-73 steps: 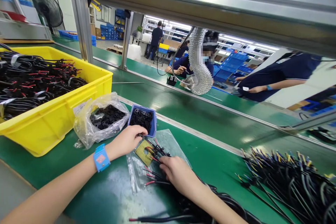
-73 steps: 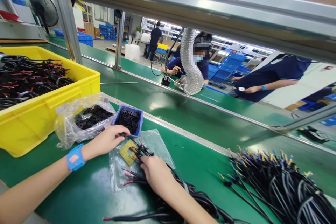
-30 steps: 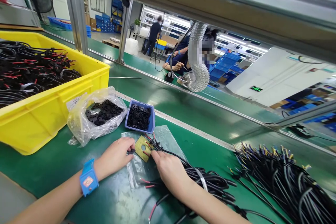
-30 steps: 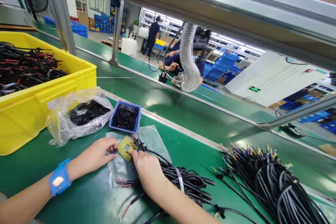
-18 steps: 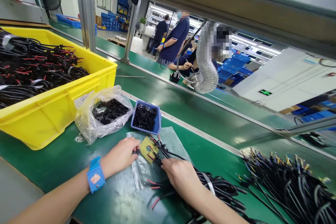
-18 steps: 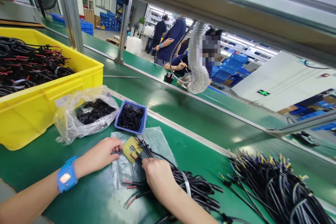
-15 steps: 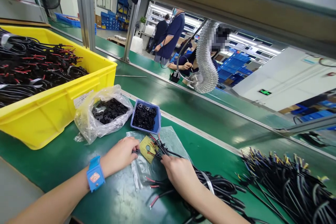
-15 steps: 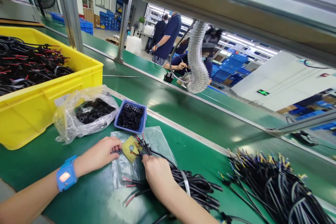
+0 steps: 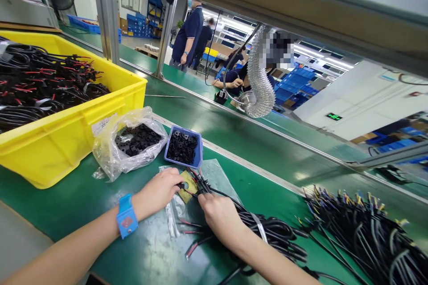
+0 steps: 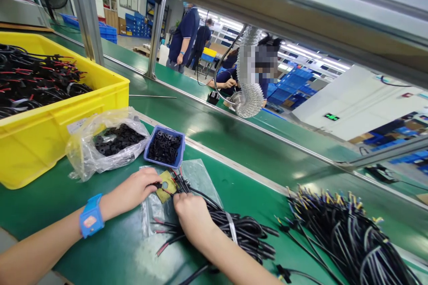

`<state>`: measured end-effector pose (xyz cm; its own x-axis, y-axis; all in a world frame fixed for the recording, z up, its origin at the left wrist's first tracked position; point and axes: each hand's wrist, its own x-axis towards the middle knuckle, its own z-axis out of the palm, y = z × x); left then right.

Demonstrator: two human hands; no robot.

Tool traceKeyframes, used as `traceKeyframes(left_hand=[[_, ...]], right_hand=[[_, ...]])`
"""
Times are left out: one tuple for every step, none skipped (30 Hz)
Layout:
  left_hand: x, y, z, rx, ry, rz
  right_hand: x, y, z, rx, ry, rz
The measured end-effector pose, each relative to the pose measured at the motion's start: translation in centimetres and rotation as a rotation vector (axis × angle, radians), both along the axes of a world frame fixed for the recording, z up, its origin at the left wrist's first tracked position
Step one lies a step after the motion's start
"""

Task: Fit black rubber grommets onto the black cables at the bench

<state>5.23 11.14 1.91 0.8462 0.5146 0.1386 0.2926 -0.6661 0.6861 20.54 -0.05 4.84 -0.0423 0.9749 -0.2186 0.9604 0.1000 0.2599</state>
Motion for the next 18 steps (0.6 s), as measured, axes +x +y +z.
traceKeyframes(left_hand=[[0.12, 0.01, -0.02, 0.037, 0.020, 0.001], [0.20, 0.02, -0.05, 0.074, 0.041, 0.005], [0.26, 0.04, -0.10, 0.111, 0.062, 0.008], [0.29, 0.05, -0.15, 0.145, 0.083, 0.008], [0.31, 0.07, -0.21, 0.175, 0.104, 0.002], [0.31, 0.08, -0.28, 0.202, 0.124, -0.008], [0.32, 0.09, -0.36, 0.227, 0.140, -0.018], [0.33, 0.11, -0.43, 0.249, 0.152, -0.026], [0.34, 0.12, -0.51, 0.266, 0.161, -0.029], [0.36, 0.15, -0.58, 0.279, 0.167, -0.030], [0.38, 0.18, -0.65, 0.285, 0.171, -0.028], [0.39, 0.22, -0.72, 0.284, 0.171, -0.027], [0.41, 0.26, -0.78, 0.277, 0.169, -0.027], [0.43, 0.31, -0.84, 0.268, 0.164, -0.028], [0.44, 0.35, -0.88, 0.258, 0.160, -0.029], [0.46, 0.38, -0.91, 0.250, 0.158, -0.030], [0.47, 0.39, -0.92, 0.246, 0.159, -0.029], [0.48, 0.39, -0.92, 0.245, 0.159, -0.025]], right_hand=[[0.20, 0.08, 0.02, 0.013, 0.000, -0.023], [0.37, 0.16, 0.02, 0.027, -0.001, -0.047], [0.49, 0.24, 0.01, 0.039, -0.002, -0.068], [0.54, 0.30, -0.02, 0.049, -0.003, -0.084], [0.54, 0.33, -0.06, 0.056, -0.004, -0.096], [0.50, 0.35, -0.09, 0.062, -0.004, -0.104], [0.44, 0.33, -0.11, 0.067, -0.004, -0.110], [0.38, 0.29, -0.11, 0.072, -0.002, -0.113], [0.35, 0.23, -0.09, 0.076, 0.000, -0.115], [0.36, 0.14, -0.05, 0.079, 0.002, -0.116], [0.41, 0.03, -0.01, 0.085, 0.010, -0.115], [0.50, -0.08, 0.02, 0.099, 0.025, -0.112], [0.60, -0.19, 0.02, 0.123, 0.043, -0.107], [0.69, -0.29, -0.03, 0.153, 0.061, -0.096], [0.75, -0.35, -0.12, 0.181, 0.073, -0.075], [0.74, -0.37, -0.25, 0.201, 0.077, -0.045], [0.67, -0.34, -0.39, 0.208, 0.074, -0.011], [0.53, -0.26, -0.54, 0.194, 0.063, 0.031]])
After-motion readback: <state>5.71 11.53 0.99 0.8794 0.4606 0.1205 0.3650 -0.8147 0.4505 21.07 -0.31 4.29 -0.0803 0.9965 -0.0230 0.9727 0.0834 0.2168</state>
